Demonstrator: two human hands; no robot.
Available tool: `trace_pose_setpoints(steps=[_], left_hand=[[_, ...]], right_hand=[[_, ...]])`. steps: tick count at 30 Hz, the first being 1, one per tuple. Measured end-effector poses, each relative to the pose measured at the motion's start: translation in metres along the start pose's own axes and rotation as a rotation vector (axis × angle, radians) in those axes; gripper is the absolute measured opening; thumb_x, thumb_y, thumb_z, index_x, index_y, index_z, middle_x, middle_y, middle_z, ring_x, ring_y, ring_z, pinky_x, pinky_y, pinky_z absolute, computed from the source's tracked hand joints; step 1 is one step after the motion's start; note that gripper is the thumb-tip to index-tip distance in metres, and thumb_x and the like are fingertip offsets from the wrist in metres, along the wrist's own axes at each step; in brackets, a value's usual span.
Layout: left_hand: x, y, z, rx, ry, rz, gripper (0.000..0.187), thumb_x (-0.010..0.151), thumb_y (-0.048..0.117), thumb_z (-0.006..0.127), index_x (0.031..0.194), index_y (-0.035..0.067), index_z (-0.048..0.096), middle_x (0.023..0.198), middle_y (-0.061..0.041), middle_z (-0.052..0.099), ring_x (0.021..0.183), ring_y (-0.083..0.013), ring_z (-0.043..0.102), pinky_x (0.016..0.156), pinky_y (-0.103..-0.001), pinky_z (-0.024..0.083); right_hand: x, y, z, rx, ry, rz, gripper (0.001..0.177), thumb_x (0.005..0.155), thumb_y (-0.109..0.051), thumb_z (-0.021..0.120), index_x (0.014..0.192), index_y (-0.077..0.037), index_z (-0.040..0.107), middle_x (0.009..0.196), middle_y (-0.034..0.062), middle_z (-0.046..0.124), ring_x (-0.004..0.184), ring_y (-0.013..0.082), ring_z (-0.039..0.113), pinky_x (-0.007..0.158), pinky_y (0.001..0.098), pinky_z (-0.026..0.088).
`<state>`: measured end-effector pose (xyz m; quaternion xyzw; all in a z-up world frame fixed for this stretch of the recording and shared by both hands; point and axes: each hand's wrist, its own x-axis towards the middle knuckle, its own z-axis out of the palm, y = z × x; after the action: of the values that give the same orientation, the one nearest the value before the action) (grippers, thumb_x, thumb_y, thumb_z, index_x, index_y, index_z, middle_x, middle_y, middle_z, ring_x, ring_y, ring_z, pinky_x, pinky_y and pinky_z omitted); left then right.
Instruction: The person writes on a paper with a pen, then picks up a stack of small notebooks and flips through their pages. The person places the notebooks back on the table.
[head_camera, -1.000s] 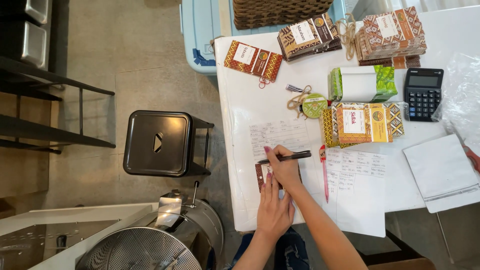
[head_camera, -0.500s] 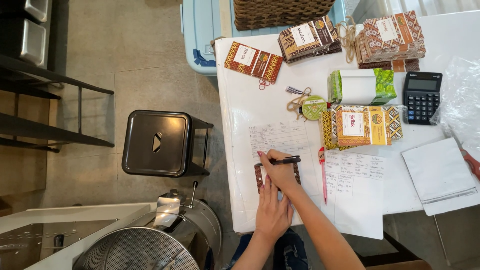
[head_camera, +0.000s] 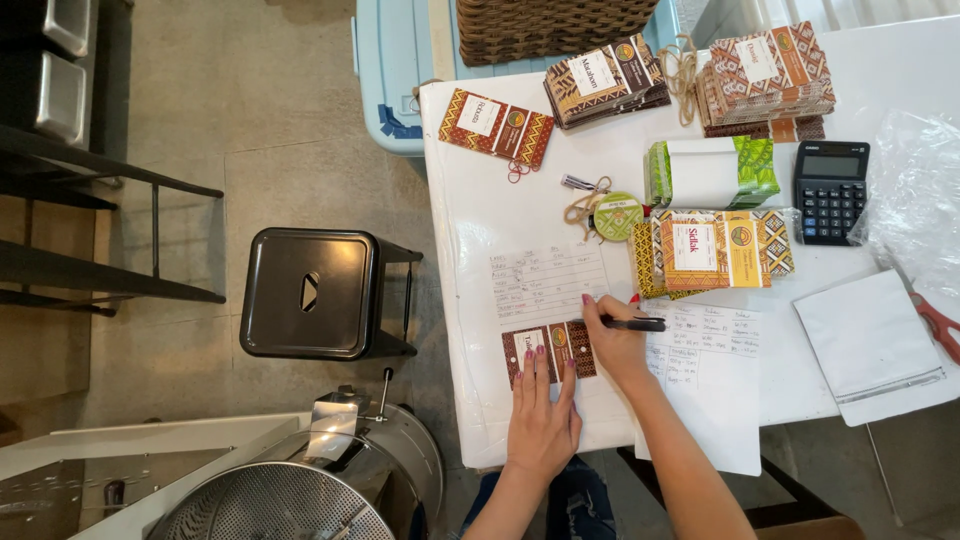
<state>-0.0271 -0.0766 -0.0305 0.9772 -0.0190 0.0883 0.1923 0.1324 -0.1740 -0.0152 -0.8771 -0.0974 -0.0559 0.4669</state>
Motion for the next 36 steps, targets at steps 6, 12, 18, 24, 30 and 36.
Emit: trace_pose_setpoints(steps=[6,12,18,24,30,36], left_hand=[[-0.005,-0.002,0.003,0.003,-0.018,-0.007,0.068,0.093,0.025,0.054,0.158,0.012,0.038,0.162,-0.03,0.03,0.152,-0.0446,0.028,0.116,-0.056,0.035],[-0.003,-0.007,-0.003,0.015,-0.015,0.002,0.068,0.088,0.023,0.057,0.154,0.012,0.043,0.162,-0.03,0.031,0.152,-0.0441,0.028,0.117,-0.056,0.034],[0.006,0.003,-0.002,0.028,-0.062,0.012,0.072,0.084,0.024,0.062,0.152,0.007,0.045,0.162,-0.031,0.031,0.151,-0.0458,0.028,0.12,-0.059,0.027],[0.014,0.026,0.02,-0.051,-0.024,0.008,0.069,0.086,0.022,0.061,0.152,0.008,0.047,0.16,-0.03,0.034,0.149,-0.0482,0.03,0.117,-0.061,0.029],[0.015,0.024,0.019,0.024,-0.031,0.027,0.069,0.091,0.026,0.055,0.157,0.012,0.042,0.163,-0.026,0.032,0.152,-0.0436,0.029,0.117,-0.061,0.029],[0.015,0.024,0.017,0.028,-0.02,0.036,0.068,0.09,0.026,0.057,0.155,0.012,0.043,0.162,-0.026,0.035,0.151,-0.0439,0.031,0.114,-0.06,0.032]], right_hand=[[-0.019,-0.002,-0.011,0.269,0.12,0.002,0.051,0.109,-0.039,0.044,0.102,0.004,0.07,0.092,0.019,0.074,0.079,0.0269,0.077,0.068,0.0309,0.063],[-0.026,-0.02,-0.009,0.206,0.062,0.001,0.047,0.11,-0.037,0.036,0.107,-0.001,0.066,0.126,0.0255,0.07,0.122,0.0331,0.069,0.099,0.0361,0.06],[-0.023,-0.031,-0.014,0.178,0.012,0.132,0.043,0.108,-0.04,0.038,0.107,-0.01,0.068,0.132,0.0173,0.071,0.123,0.0271,0.069,0.101,0.0323,0.053],[-0.016,-0.022,-0.019,0.172,-0.014,0.121,0.034,0.109,-0.035,0.043,0.108,-0.011,0.068,0.115,0.0073,0.077,0.125,0.0216,0.069,0.104,0.0317,0.05],[-0.008,0.0,-0.035,0.507,0.073,0.172,0.022,0.11,-0.014,0.04,0.116,0.002,0.053,0.112,0.0263,0.067,0.106,0.0327,0.074,0.087,0.0383,0.067],[-0.01,-0.005,-0.043,0.446,0.173,0.155,0.02,0.109,-0.018,0.045,0.112,0.001,0.05,0.102,0.0231,0.07,0.103,0.0303,0.074,0.096,0.0404,0.062]])
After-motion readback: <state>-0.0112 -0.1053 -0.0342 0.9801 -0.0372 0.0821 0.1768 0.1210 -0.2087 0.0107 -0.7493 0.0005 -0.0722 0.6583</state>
